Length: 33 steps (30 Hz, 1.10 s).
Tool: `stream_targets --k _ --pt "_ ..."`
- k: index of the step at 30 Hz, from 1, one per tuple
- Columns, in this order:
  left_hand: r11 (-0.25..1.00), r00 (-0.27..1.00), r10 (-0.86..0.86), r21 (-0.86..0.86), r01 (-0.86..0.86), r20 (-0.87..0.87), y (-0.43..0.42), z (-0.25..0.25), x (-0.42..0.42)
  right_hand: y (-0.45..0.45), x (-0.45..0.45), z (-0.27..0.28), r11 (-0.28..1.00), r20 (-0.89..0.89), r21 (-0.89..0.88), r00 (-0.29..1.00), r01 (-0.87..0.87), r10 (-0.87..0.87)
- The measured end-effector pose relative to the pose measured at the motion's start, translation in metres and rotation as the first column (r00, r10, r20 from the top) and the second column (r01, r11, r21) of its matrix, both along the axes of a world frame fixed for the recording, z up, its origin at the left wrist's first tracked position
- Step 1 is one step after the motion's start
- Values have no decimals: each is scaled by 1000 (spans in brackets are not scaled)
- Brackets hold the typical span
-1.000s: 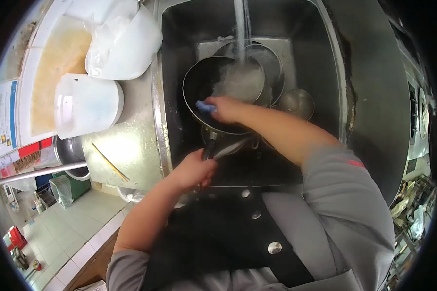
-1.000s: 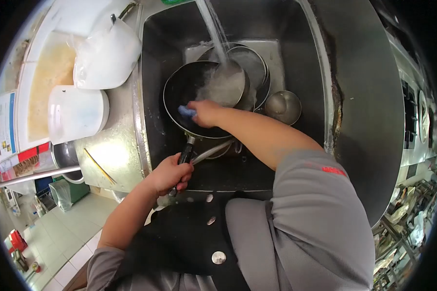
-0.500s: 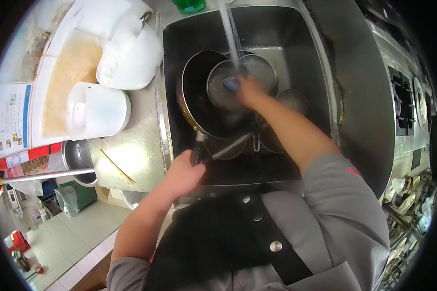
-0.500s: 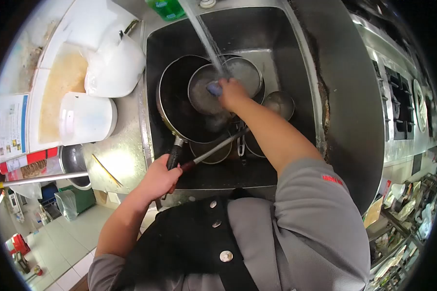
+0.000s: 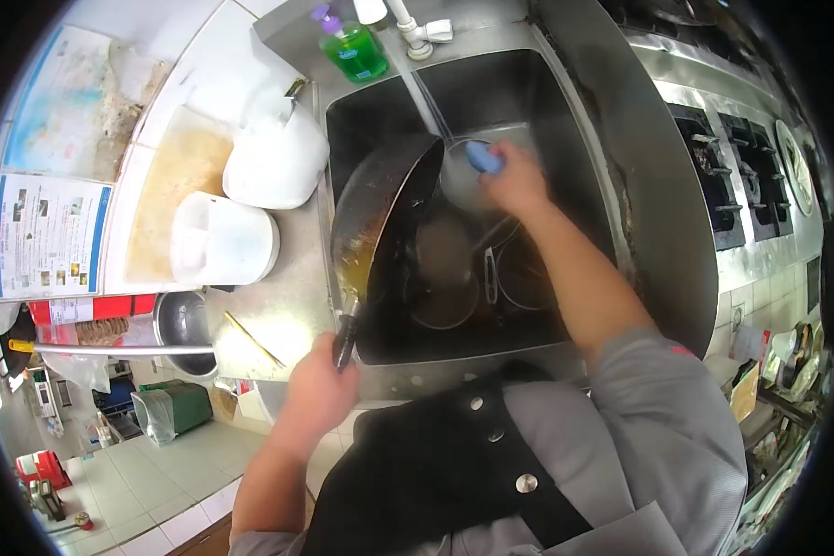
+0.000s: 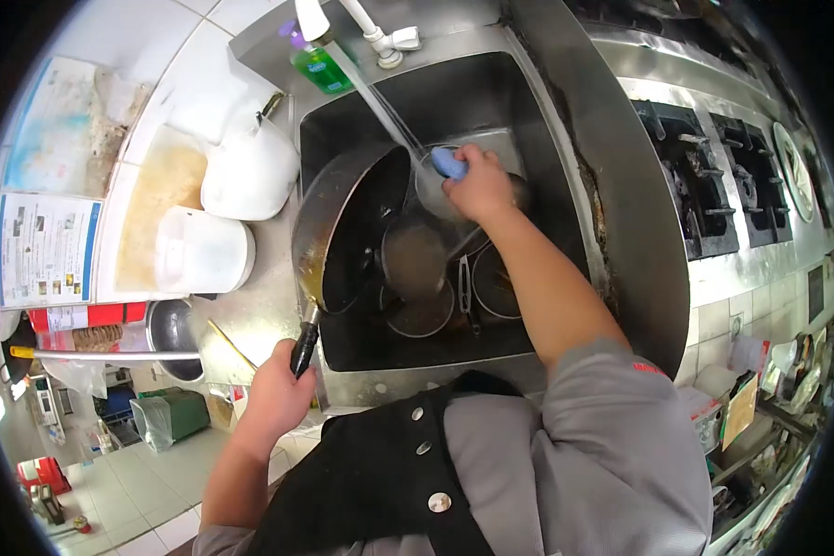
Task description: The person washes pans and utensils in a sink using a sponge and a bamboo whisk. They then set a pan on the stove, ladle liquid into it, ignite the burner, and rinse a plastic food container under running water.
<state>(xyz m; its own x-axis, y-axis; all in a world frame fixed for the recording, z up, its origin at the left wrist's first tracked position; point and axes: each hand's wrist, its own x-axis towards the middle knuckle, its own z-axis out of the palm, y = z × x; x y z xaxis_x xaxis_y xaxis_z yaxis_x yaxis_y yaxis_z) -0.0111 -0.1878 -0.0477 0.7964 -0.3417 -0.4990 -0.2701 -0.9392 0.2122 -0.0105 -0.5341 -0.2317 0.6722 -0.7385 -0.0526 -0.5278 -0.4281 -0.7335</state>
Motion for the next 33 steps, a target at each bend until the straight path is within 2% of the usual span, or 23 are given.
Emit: stream_targets --k 1,4,5,6,7,8,9,11,12,16,18,19,22,24,26,28,31,33 --pt "1000 1000 16 -22 -16 11 1 5 -2 -4 -2 4 1000 51 10 999 17 -17" --pt "996 998 56 -77 -54 21 7 20 -1 -19 -4 18 989 294 -130 956 64 -23" --pt "993 998 67 -99 -65 20 7 24 1 -16 -3 40 999 436 24 899 28 -36" --pt "976 993 99 -187 -109 -61 9 25 4 -13 -1 59 984 557 174 827 -34 -70" --pt "950 983 112 -273 -148 -144 11 22 8 -10 7 78 971 625 208 780 -118 -39" --pt "916 968 110 -354 -187 -227 14 17 11 -6 7 98 988 613 76 788 -134 60" --pt "875 954 59 -444 -191 -295 16 4 14 2 11 123 973 615 60 776 -223 140" --pt "805 854 88 -469 -364 -513 12 -14 18 19 30 152 929 639 -9 712 -371 291" --pt "764 784 84 -465 -447 -615 9 -23 18 31 41 170 905 594 4 729 -425 340" --pt "655 587 78 -403 -639 -805 -12 -65 20 69 119 209 757 491 -229 599 -612 633" --pt "640 518 55 -368 -675 -854 -8 -102 17 87 148 220 704 380 -443 595 -555 708" --pt "673 505 72 -332 -661 -860 -5 -127 20 96 161 222 659 322 -543 596 -520 736" --pt "684 475 117 -276 -675 -872 -4 -140 19 126 161 204 460 71 -719 602 -522 795" --pt "677 456 85 -284 -679 -886 -6 -141 25 145 163 179 299 -192 -704 578 -644 793" --pt "678 429 57 -280 -680 -902 -6 -139 27 156 179 153 399 -180 -677 665 -618 724" --pt "702 443 41 -290 -650 -896 -6 -136 32 159 197 151 499 -211 -631 750 -594 627" --pt "703 452 40 -296 -647 -891 -1 -153 35 156 210 146 565 -60 -617 748 -549 661" --pt "685 442 50 -291 -668 -896 3 -161 34 147 225 141 570 -133 -616 785 -544 605"
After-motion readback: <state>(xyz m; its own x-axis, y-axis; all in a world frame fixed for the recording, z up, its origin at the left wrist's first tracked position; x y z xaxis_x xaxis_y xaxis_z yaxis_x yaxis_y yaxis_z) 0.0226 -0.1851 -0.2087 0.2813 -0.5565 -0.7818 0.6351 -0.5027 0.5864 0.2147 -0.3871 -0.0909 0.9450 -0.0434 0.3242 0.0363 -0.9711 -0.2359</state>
